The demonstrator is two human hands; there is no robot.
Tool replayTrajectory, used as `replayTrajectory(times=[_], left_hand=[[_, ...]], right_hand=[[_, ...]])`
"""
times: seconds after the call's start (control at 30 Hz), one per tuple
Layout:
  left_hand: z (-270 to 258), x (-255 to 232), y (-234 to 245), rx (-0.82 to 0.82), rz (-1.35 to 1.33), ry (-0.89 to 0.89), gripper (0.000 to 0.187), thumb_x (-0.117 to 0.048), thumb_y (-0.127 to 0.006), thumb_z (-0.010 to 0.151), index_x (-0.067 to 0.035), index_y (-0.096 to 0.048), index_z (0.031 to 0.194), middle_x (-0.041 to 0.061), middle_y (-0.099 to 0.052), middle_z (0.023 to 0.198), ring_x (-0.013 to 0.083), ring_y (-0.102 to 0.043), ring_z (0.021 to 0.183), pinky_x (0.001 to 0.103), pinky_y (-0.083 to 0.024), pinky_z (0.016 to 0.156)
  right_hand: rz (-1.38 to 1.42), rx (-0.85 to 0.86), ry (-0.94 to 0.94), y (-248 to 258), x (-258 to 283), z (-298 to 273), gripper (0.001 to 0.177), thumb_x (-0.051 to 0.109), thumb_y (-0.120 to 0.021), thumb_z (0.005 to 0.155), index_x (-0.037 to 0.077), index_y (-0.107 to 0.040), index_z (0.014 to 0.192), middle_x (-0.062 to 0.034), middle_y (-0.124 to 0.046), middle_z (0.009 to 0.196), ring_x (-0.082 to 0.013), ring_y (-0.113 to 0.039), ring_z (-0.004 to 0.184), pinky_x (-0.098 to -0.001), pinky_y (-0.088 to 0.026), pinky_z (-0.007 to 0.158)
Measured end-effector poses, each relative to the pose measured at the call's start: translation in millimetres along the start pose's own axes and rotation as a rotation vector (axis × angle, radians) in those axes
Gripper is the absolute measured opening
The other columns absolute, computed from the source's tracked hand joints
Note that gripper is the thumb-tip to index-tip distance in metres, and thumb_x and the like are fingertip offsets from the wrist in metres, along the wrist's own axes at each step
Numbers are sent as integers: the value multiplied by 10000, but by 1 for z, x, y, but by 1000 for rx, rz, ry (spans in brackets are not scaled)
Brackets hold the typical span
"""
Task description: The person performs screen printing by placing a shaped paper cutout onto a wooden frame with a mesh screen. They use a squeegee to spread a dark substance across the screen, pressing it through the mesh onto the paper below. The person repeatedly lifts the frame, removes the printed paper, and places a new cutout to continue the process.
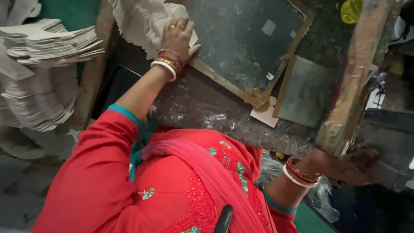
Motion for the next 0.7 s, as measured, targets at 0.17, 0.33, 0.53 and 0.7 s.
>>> replayTrajectory(times=[0.17,0.33,0.53,0.7], left_hand=[[-40,32,-57,201,-416,242,296,-357,-748,932,-111,-753,1097,122,-736,1079,303,-715,968,415,-579,867],[-42,-72,-25,480,-460,68,95,-144,-681,990,-116,-757,1040,91,-738,972,286,-728,928,430,-567,791],[-52,-187,-71,397,-763,-246,223,-224,-711,890,-80,-738,1058,135,-684,1245,325,-597,1241,427,-458,1070],[-29,-235,-104,533,-819,-305,326,-176,-676,868,-114,-748,1180,103,-638,1357,305,-530,1336,412,-434,1117]], right_hand=[[264,-26,-335,0,-33,10,480,310,-578,1102,-6,-445,1438,-223,-517,1337,-289,-532,1122,-401,-440,934],[832,-100,-729,-50,-107,-73,436,156,-648,1172,-16,-486,1539,-263,-620,1410,-247,-562,1137,-424,-496,975],[759,-84,-718,-35,-107,-65,443,164,-641,1163,-15,-479,1534,-251,-621,1422,-253,-593,1148,-430,-520,984],[753,-86,-704,-31,-105,-57,449,170,-635,1155,-14,-472,1530,-242,-621,1432,-258,-620,1156,-435,-539,991]])
Point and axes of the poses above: each hand's wrist, its own z-axis towards the middle knuckle, its own y-axis out of the back of the hand, x = y × z, the point moved 10 cm from there along z, towards the middle knuckle
